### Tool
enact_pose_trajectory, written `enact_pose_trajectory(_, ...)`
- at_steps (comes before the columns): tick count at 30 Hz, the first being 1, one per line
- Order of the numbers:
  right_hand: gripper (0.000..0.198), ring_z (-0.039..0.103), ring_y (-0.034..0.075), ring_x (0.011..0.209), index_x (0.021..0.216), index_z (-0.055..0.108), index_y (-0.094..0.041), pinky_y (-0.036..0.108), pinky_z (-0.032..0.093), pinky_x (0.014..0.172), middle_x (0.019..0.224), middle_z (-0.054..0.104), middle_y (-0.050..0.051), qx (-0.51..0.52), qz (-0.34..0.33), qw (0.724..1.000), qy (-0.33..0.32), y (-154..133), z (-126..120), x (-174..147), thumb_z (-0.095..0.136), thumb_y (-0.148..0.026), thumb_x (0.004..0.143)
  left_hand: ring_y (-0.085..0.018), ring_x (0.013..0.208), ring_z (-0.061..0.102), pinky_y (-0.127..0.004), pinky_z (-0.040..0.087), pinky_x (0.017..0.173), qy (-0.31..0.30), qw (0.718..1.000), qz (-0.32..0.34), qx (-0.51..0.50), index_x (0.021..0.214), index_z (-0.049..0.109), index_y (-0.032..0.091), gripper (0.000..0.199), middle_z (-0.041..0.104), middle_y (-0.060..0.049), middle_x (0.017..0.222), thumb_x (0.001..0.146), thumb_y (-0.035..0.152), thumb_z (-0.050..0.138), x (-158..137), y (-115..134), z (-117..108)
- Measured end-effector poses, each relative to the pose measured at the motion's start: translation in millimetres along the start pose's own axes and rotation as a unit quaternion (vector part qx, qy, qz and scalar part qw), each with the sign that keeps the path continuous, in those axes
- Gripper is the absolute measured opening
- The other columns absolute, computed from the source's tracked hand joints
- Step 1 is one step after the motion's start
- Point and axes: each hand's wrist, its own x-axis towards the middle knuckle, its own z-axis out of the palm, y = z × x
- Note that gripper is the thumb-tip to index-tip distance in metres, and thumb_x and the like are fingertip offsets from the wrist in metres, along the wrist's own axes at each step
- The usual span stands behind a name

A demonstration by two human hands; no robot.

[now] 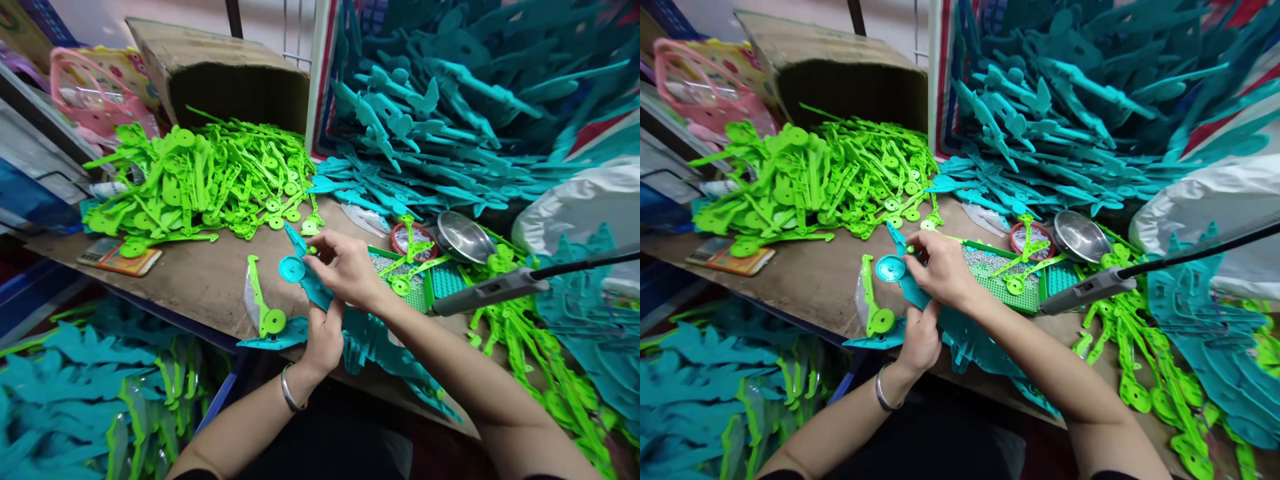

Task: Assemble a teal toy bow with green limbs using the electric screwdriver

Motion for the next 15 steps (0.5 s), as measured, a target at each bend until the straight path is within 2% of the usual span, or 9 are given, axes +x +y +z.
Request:
enact_pose_trajectory(3,0.014,0.064,0.012,0.069,0.095,0.069,-0.017,0.026,0.050,0.067,0.081,0.072,0.002,-0.006,-0.004,1.000,0.008,-2.1,6.9,6.2,0.065,-0.017,0.082,-0.026,0.120,0.062,-0.037,0.045,0.106,0.011,1.000,-0.012,-0.022,0.112,0.067,0.020,0.033,0.073,-0.008,0.112,0.089,0.045,0.065,2.3,-0.6,-4.1)
enact_pose_trajectory(7,0.014,0.066,0.014,0.071,0.093,0.069,-0.016,0.028,0.052,0.069,0.081,0.073,0.003,-0.025,-0.011,0.999,0.022,-4.5,15.3,13.6,0.066,-0.015,0.079,-0.028,0.121,0.060,-0.038,0.045,0.106,0.056,0.998,0.011,0.023,0.101,0.069,0.019,0.036,0.072,-0.009,0.109,0.092,0.053,0.058,10.9,-2.6,-10.4)
enact_pose_trajectory(10,0.013,0.066,0.014,0.071,0.093,0.069,-0.016,0.029,0.054,0.070,0.082,0.073,0.004,-0.017,-0.026,0.998,0.050,-0.6,23.0,15.1,0.066,-0.016,0.080,-0.028,0.120,0.060,-0.038,0.044,0.107,0.087,0.994,0.030,0.052,0.105,0.068,0.019,0.033,0.072,-0.008,0.109,0.092,0.049,0.059,16.5,-4.7,-12.0)
enact_pose_trajectory(15,0.013,0.068,0.013,0.072,0.096,0.070,-0.018,0.030,0.057,0.073,0.087,0.074,0.003,0.047,-0.045,0.990,0.125,13.8,37.9,10.8,0.066,-0.022,0.085,-0.027,0.121,0.060,-0.038,0.045,0.107,0.092,0.992,0.053,0.061,0.108,0.066,0.020,0.031,0.072,-0.008,0.110,0.093,0.045,0.058,18.7,-10.5,-12.6)
